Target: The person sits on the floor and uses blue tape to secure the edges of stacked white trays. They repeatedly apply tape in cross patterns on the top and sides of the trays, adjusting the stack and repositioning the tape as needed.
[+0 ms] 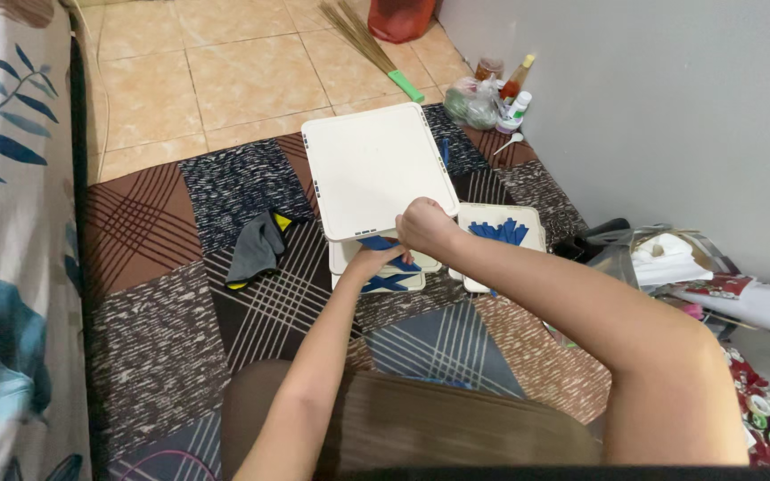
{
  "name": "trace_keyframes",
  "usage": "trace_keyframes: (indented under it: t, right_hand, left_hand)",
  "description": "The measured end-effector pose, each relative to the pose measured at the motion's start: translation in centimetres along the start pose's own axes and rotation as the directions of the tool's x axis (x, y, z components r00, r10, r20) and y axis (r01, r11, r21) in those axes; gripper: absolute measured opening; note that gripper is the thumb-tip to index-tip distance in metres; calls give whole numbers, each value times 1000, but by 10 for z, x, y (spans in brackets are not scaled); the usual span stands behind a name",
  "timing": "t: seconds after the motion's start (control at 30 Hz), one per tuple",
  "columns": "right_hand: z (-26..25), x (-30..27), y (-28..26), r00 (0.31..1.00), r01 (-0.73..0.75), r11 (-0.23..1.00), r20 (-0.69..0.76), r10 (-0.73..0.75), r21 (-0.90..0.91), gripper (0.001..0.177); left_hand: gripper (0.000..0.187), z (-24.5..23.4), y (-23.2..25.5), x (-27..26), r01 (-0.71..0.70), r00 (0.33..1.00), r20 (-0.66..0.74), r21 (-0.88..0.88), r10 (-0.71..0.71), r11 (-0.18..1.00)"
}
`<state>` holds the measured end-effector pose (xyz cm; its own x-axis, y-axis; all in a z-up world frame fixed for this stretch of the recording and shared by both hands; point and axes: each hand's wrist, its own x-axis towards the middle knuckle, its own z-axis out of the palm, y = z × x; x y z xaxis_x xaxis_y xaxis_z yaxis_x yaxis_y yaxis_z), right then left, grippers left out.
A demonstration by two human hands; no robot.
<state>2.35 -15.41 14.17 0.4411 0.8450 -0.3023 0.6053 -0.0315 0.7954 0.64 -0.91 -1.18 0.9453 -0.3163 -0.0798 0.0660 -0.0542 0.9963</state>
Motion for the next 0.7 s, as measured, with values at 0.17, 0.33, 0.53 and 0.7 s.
trace_keyframes:
  t: [0.17,0.33,0.53,0.7]
  right_hand:
    - [7,-68,27,898,-257,734,-125,421,628,17]
    - [19,-116,-15,656,-443,182,178,734,878,35]
    - [46,-109,-58,511,-344,-101,276,814,934,38]
    - [52,-106,-61,496,-285,-157,286,820,946,38]
  left_hand:
    - [31,-4,0,-4,-80,997,10,-67,81,995]
    - [31,-2,1,-4,-26,1000,3,-36,26,999]
    - [39,-6,-9,-1,-106,994,33,29,105,994]
    - [34,-6,-10,0,-54,998,-17,42,54,998]
